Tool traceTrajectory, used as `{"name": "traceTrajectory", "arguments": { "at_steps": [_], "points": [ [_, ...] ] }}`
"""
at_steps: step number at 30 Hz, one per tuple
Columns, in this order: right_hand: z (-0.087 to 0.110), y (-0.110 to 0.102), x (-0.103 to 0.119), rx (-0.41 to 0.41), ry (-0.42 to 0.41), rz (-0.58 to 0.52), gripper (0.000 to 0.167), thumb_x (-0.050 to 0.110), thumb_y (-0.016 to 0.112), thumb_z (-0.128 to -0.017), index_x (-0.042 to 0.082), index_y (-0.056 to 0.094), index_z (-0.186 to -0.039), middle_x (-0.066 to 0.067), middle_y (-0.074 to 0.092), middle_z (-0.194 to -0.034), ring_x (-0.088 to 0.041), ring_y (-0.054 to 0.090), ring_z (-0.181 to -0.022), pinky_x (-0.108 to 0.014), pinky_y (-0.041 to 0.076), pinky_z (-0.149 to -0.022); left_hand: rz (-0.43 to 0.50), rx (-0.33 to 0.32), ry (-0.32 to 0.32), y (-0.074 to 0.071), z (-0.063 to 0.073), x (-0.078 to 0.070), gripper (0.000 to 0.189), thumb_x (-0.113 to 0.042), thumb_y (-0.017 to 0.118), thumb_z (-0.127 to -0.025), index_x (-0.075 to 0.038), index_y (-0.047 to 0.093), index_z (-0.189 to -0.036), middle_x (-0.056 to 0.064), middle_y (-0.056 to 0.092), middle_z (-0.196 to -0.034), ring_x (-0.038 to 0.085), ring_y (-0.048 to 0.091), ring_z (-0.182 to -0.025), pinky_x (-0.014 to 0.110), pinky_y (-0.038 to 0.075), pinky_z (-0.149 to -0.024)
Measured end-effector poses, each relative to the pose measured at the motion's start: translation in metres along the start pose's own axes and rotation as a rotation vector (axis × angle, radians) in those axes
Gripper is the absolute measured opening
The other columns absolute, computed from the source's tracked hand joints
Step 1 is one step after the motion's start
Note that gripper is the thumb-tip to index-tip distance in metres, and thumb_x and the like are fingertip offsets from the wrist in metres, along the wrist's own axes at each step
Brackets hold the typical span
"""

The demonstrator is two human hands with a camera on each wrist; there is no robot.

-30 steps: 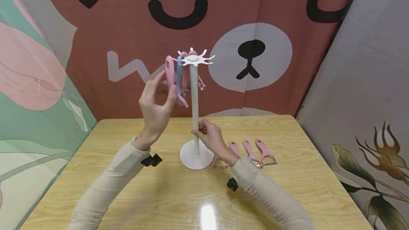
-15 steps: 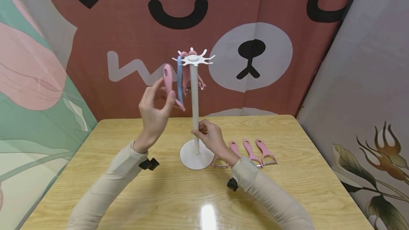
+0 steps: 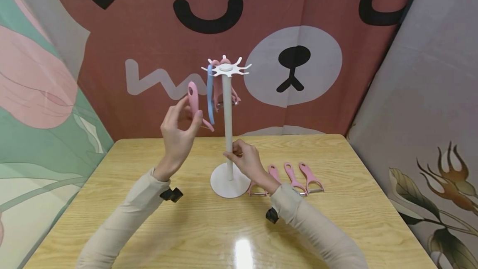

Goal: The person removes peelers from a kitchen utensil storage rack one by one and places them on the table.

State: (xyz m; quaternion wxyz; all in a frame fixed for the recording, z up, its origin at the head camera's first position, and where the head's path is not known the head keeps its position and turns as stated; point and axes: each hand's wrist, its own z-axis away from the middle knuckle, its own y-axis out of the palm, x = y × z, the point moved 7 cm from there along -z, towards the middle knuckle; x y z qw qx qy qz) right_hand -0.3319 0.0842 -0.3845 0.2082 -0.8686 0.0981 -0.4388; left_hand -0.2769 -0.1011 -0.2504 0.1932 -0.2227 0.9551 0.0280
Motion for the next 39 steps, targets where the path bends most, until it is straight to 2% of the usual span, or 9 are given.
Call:
{"name": "traceTrajectory", "arguments": {
  "at_steps": [4,15,21,31,39],
  "points": [
    [0.000,0.000,0.000,-0.001,-0.003,0.002,0.017,0.008,0.077,-0.087,0.001,0.063,-0.095,-0.011,0.073,-0.087,-0.025,0.072,-0.078,-0.030,0.060,-0.067,-0.003,0.008,-0.002,-0.001,0.002,0.003,0.045,-0.001,0.078,-0.084,0.007,0.061,-0.125,0.018,0.063,-0.091,0.031,0.061,-0.079,0.039,0.044,-0.071],
    [0.000,0.000,0.000,-0.003,0.001,0.001,0.017,0.007,0.077,-0.087,0.001,0.063,-0.096,-0.011,0.073,-0.087,-0.025,0.072,-0.078,-0.031,0.061,-0.068,-0.038,0.048,-0.035,-0.002,0.007,0.008,0.042,-0.009,0.074,-0.090,0.005,0.060,-0.127,0.015,0.063,-0.093,0.027,0.062,-0.082,0.037,0.047,-0.073],
    [0.001,0.000,-0.001,-0.003,0.003,-0.001,0.016,0.008,0.076,-0.087,0.002,0.064,-0.095,-0.010,0.073,-0.086,-0.024,0.072,-0.078,-0.030,0.060,-0.067,-0.057,0.054,-0.045,-0.005,0.011,0.011,0.042,-0.011,0.074,-0.089,0.006,0.061,-0.126,0.015,0.063,-0.092,0.026,0.061,-0.081,0.034,0.048,-0.071],
    [0.002,0.001,-0.002,-0.005,-0.006,-0.002,0.016,0.009,0.077,-0.087,0.002,0.064,-0.095,-0.009,0.073,-0.086,-0.023,0.072,-0.077,-0.031,0.061,-0.067,-0.092,0.088,-0.080,-0.007,0.021,0.018,0.044,-0.010,0.076,-0.089,0.004,0.061,-0.127,0.014,0.062,-0.091,0.025,0.060,-0.080,0.037,0.049,-0.068],
    [0.001,0.001,-0.002,-0.005,0.005,0.003,0.017,0.009,0.077,-0.087,0.002,0.063,-0.095,-0.009,0.073,-0.085,-0.023,0.072,-0.077,-0.031,0.060,-0.068,-0.109,0.074,-0.091,-0.010,0.026,0.027,0.042,-0.011,0.077,-0.088,0.005,0.062,-0.123,0.014,0.063,-0.087,0.025,0.060,-0.077,0.038,0.051,-0.065]
  ]
}}
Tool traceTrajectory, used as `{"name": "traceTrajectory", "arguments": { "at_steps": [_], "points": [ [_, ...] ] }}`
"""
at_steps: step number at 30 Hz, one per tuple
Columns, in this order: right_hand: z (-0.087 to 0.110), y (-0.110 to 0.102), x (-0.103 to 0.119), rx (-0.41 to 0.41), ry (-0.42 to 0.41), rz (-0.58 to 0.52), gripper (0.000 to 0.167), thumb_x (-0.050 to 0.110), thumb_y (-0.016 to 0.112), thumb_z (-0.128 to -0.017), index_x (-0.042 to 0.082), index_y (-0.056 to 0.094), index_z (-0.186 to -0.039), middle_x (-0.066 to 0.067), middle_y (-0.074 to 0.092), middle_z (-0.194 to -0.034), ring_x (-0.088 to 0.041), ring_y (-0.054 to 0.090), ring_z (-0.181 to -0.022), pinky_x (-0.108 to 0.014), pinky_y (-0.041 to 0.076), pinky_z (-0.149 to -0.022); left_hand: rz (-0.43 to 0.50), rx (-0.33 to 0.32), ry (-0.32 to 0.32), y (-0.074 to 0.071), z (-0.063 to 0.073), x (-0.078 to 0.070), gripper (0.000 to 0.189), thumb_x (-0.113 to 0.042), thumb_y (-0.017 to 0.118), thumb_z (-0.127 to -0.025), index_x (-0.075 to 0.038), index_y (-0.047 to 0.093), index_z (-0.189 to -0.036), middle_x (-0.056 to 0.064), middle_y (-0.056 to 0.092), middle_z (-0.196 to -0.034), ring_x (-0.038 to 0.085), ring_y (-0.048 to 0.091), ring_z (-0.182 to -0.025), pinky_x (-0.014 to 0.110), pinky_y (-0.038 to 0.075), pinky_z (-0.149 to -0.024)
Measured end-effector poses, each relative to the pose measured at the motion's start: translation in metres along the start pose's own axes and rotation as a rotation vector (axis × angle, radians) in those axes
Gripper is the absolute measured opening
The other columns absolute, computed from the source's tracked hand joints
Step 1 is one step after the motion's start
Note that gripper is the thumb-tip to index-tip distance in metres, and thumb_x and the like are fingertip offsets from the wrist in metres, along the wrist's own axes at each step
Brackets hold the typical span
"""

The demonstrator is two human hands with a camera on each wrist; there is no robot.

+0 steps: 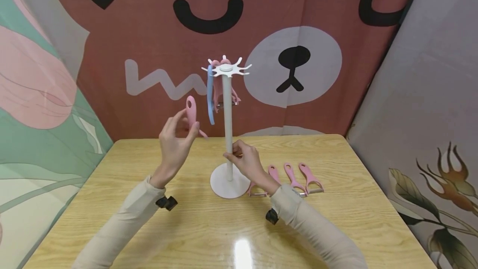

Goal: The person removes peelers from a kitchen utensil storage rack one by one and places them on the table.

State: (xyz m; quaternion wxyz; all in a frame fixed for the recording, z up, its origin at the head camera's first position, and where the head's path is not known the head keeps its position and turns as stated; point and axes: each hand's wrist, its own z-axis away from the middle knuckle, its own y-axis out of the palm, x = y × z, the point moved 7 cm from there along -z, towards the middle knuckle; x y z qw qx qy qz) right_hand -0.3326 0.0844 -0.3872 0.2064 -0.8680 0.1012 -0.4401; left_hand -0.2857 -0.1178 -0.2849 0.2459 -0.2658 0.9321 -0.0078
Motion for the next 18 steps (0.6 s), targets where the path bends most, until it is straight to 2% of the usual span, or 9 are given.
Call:
{"name": "traceTrajectory", "arguments": {
  "at_steps": [8,18],
  "points": [
    [0.000,-0.001,-0.001,-0.007,0.004,-0.013,0.017,0.007,0.077,-0.086,0.002,0.063,-0.093,-0.010,0.072,-0.084,-0.024,0.072,-0.077,-0.031,0.061,-0.067,-0.051,0.013,-0.053,-0.002,0.009,0.011,0.042,-0.013,0.077,-0.087,0.006,0.062,-0.122,0.013,0.064,-0.087,0.025,0.059,-0.073,0.032,0.044,-0.062],
    [-0.001,-0.001,-0.001,0.018,0.025,-0.010,0.018,0.010,0.077,-0.087,0.002,0.064,-0.095,-0.009,0.072,-0.086,-0.023,0.072,-0.078,-0.032,0.060,-0.068,-0.097,0.035,-0.107,-0.003,0.016,0.024,0.041,-0.014,0.077,-0.088,0.006,0.062,-0.121,0.014,0.065,-0.088,0.026,0.061,-0.075,0.041,0.046,-0.064]
  ]
}}
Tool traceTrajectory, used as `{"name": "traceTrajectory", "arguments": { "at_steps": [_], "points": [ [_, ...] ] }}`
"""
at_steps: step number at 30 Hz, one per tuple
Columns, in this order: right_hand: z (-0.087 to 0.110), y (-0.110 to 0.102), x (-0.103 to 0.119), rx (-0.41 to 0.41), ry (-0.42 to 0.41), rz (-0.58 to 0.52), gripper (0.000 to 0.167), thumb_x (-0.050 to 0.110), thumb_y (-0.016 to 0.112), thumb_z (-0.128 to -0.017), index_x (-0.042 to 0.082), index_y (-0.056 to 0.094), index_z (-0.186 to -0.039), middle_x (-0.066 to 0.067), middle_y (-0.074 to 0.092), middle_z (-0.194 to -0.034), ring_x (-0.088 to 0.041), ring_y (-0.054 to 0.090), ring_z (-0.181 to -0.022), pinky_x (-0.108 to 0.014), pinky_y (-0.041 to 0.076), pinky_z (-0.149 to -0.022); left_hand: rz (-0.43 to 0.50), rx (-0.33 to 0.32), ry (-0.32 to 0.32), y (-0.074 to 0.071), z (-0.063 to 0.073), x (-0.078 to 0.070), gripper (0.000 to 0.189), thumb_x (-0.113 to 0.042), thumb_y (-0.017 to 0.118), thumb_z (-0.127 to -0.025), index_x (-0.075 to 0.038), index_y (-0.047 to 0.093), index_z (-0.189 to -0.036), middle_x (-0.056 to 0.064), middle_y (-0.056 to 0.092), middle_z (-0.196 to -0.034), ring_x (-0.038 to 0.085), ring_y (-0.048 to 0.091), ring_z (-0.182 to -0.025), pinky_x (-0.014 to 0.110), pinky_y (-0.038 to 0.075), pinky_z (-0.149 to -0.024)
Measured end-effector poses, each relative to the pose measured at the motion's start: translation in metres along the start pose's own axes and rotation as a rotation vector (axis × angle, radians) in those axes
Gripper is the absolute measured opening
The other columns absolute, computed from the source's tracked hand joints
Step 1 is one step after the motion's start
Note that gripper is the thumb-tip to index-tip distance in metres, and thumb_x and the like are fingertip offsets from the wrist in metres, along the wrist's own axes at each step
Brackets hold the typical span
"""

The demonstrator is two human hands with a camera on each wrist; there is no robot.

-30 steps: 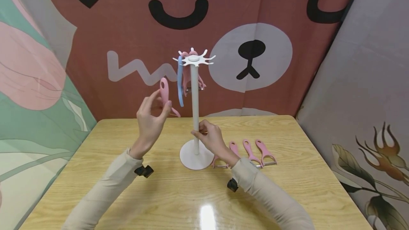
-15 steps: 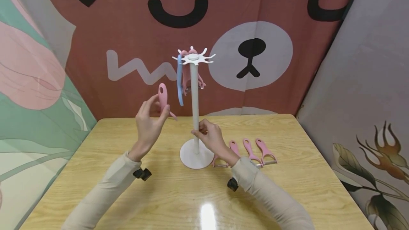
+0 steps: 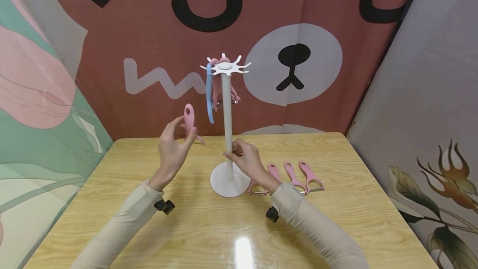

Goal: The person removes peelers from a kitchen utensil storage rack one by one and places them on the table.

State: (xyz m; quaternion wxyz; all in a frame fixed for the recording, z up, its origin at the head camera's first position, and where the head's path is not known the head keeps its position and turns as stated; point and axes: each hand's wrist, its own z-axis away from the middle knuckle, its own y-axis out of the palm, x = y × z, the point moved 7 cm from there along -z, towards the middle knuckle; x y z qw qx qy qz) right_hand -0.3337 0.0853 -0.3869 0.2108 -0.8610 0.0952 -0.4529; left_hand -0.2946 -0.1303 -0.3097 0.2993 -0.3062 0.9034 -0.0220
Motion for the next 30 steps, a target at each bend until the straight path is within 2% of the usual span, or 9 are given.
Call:
{"name": "traceTrajectory", "arguments": {
  "at_steps": [6,13,20,30],
  "points": [
    [-0.001,-0.001,0.000,0.009,-0.008,-0.012,0.018,0.010,0.077,-0.087,0.002,0.064,-0.096,-0.008,0.072,-0.086,-0.023,0.072,-0.078,-0.032,0.060,-0.068,-0.002,0.011,-0.025,-0.001,0.002,0.007,0.043,-0.015,0.078,-0.087,0.005,0.061,-0.121,0.014,0.066,-0.091,0.026,0.064,-0.076,0.040,0.049,-0.068],
    [0.000,0.001,0.001,0.011,-0.035,-0.017,0.018,0.009,0.076,-0.088,0.001,0.062,-0.097,-0.010,0.071,-0.087,-0.025,0.072,-0.078,-0.031,0.060,-0.068,-0.016,0.036,-0.041,-0.001,0.006,0.012,0.041,-0.014,0.077,-0.088,0.005,0.061,-0.121,0.013,0.066,-0.090,0.025,0.064,-0.077,0.040,0.052,-0.067],
    [0.000,0.001,0.001,0.011,-0.048,0.004,0.019,0.008,0.076,-0.088,0.002,0.063,-0.099,-0.010,0.071,-0.088,-0.025,0.072,-0.079,-0.030,0.060,-0.068,-0.050,0.101,-0.068,0.004,0.014,0.020,0.038,-0.013,0.074,-0.089,0.004,0.061,-0.120,0.014,0.065,-0.088,0.026,0.066,-0.074,0.043,0.054,-0.061],
    [-0.001,0.001,0.000,0.029,-0.027,0.018,0.020,0.011,0.078,-0.087,0.004,0.063,-0.097,-0.008,0.071,-0.088,-0.024,0.072,-0.079,-0.030,0.060,-0.067,-0.083,0.148,-0.107,0.009,0.022,0.027,0.037,-0.012,0.075,-0.088,0.003,0.062,-0.119,0.015,0.066,-0.089,0.027,0.067,-0.074,0.038,0.059,-0.063]
  ]
}}
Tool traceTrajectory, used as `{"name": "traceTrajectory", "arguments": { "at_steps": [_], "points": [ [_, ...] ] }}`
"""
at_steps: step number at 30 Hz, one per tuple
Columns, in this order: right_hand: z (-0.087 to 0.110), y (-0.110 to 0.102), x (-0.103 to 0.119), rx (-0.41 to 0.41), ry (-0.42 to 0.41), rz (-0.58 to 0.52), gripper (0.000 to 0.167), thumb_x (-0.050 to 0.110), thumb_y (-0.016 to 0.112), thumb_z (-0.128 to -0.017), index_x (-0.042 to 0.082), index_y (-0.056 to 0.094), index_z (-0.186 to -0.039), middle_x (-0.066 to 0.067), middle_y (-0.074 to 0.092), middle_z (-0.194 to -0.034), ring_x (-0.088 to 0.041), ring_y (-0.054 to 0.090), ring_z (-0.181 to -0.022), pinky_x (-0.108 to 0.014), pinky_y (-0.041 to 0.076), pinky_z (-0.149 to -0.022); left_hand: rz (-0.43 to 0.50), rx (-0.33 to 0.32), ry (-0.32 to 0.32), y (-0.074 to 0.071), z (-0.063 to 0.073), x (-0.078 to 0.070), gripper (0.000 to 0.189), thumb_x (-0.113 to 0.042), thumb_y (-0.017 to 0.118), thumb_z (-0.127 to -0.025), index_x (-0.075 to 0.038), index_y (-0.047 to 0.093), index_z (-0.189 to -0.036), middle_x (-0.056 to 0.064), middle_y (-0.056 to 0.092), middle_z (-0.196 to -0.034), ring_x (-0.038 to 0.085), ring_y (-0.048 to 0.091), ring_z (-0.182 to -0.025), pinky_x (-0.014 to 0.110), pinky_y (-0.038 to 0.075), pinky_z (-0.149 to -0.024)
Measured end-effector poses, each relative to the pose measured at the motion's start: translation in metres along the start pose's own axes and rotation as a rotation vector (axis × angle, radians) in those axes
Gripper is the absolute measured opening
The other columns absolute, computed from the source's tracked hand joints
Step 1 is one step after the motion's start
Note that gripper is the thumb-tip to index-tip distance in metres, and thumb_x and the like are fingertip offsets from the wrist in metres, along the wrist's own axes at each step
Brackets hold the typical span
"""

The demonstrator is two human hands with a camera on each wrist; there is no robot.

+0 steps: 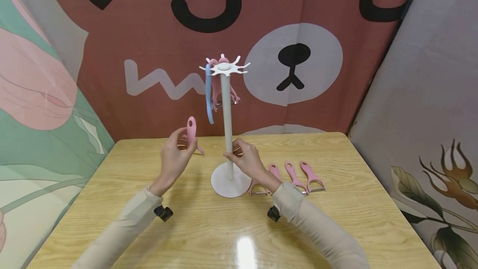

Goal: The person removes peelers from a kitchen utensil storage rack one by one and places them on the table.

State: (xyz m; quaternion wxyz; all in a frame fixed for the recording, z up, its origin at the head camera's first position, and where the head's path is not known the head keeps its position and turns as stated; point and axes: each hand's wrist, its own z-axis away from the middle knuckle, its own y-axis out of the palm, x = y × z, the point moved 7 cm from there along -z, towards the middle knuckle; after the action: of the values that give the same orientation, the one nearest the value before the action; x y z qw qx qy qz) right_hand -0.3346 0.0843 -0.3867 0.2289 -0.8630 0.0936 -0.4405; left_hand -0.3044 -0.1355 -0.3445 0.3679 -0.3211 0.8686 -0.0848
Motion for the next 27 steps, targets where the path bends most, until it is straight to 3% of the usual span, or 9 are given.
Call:
{"name": "traceTrajectory", "arguments": {
  "at_steps": [11,27],
  "points": [
    [0.001,0.000,-0.001,0.006,0.005,-0.017,0.019,0.011,0.077,-0.088,0.004,0.061,-0.096,-0.009,0.071,-0.088,-0.024,0.072,-0.079,-0.031,0.060,-0.067,-0.074,0.079,-0.012,0.004,0.008,0.010,0.039,-0.014,0.076,-0.087,0.005,0.064,-0.118,0.014,0.069,-0.087,0.024,0.068,-0.069,0.038,0.057,-0.056],
    [0.000,0.001,-0.002,0.013,-0.001,-0.014,0.020,0.011,0.077,-0.088,0.004,0.061,-0.096,-0.010,0.071,-0.088,-0.025,0.072,-0.080,-0.031,0.060,-0.068,-0.200,0.284,-0.151,0.022,0.025,0.033,0.046,-0.015,0.075,-0.085,0.008,0.061,-0.122,0.005,0.067,-0.077,0.017,0.064,-0.063,0.040,0.053,-0.054]
  ]
}}
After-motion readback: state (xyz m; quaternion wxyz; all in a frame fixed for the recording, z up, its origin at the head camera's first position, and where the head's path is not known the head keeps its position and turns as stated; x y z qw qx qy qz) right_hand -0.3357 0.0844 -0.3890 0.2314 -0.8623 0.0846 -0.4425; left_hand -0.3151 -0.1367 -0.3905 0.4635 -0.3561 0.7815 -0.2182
